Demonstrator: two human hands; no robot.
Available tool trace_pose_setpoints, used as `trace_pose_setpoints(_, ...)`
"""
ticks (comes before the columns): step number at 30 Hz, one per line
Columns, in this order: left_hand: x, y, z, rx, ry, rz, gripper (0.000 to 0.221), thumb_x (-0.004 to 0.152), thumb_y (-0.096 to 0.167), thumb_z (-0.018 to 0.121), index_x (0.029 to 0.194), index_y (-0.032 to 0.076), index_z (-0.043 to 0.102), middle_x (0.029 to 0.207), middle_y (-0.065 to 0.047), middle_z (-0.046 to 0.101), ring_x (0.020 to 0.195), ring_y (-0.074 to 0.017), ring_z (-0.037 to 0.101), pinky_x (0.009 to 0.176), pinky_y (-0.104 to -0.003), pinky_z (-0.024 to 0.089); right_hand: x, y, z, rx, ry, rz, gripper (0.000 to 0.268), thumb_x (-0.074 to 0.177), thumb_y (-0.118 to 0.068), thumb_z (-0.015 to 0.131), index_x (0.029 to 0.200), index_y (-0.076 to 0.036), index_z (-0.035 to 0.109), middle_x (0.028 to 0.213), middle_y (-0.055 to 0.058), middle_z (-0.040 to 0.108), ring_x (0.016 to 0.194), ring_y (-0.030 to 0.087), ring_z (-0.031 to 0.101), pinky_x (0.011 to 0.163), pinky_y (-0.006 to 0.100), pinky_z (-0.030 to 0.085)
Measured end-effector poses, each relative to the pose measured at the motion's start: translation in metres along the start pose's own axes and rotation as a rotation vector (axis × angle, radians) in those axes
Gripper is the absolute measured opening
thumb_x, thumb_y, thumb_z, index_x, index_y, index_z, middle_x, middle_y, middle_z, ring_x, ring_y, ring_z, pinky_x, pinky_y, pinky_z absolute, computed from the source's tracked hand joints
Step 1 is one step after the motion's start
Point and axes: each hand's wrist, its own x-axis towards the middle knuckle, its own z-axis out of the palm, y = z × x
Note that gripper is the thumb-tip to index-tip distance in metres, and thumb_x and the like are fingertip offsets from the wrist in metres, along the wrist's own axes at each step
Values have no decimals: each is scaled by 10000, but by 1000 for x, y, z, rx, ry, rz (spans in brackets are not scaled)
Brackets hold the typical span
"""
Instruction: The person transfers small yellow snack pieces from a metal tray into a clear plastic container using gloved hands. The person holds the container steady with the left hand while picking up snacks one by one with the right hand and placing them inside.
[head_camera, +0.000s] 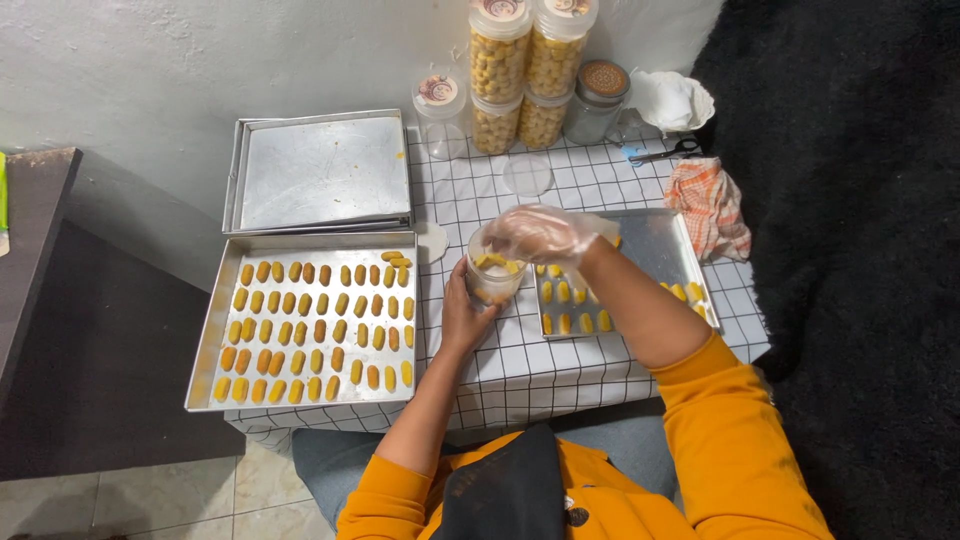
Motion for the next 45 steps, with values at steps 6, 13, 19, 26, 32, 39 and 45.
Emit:
trace_pose_setpoints(6, 0, 9, -5, -11, 0, -8, 1138, 603, 115, 926, 1548, 57, 295, 1451, -204, 475, 1381, -412, 433, 1205, -503, 310, -116, 10, -36, 398, 220, -24, 362, 963, -191, 621, 1320, -135, 655, 1170, 143, 719, 1111, 302, 688, 956, 417, 562)
trace_pose_setpoints(13, 0, 31, -11, -31, -40, -74, 1120, 645, 78, 898, 1565, 38, 260, 1501, -228, 451, 1419, -412, 410, 1208, -491, 312, -183, 61, -9, 396, 284, 274, 413, 955, -137, 612, 1365, -90, 632, 1190, 212, 711, 1085, 381, 694, 939, 474, 583)
trace_pose_setpoints(19, -1, 21, -7, 9, -20, -58, 1113, 639, 99, 899, 1559, 32, 277, 1473, -226, 483, 1387, -412, 447, 1192, -499, 328, -180, 113, 54, 187, 208, 613, 453, 898, -296, 690, 1334, -177, 674, 1217, 104, 749, 1152, 279, 697, 978, 421, 548)
trace_pose_setpoints(26, -2, 20, -7, 40, 5, -59, 1150, 607, 96, 921, 1561, 56, 278, 1482, -199, 479, 1396, -389, 436, 1200, -499, 313, -169, 120, 77, 93, 349, 624, 344, 860, -251, 694, 1202, -225, 719, 1073, 41, 781, 1055, 264, 722, 899, 389, 575)
trace_pose_setpoints(32, -4, 29, -10, 9, -37, -76, 1103, 632, 5, 840, 1560, 39, 245, 1508, -231, 446, 1419, -413, 409, 1207, -513, 300, -170, 109, 70, 27, 398, 682, 401, 827, -154, 650, 1198, -288, 720, 1037, 24, 783, 1046, 252, 726, 898, 370, 579)
trace_pose_setpoints(39, -4, 25, -9, 32, -33, -48, 1092, 637, 44, 858, 1548, 36, 257, 1527, -238, 426, 1425, -425, 401, 1210, -531, 291, -164, 131, 76, 234, 450, 648, 461, 776, -216, 650, 1219, -322, 719, 1081, 56, 759, 1074, 300, 695, 893, 432, 555)
trace_pose_setpoints(45, -2, 24, -9, 48, -46, -21, 1124, 624, 65, 896, 1547, 16, 255, 1505, -240, 435, 1409, -420, 415, 1218, -510, 284, -169, 54, 17, 829, 571, 226, 551, 767, -28, 624, 1317, -25, 669, 1238, 220, 687, 1078, 249, 611, 936, 433, 524)
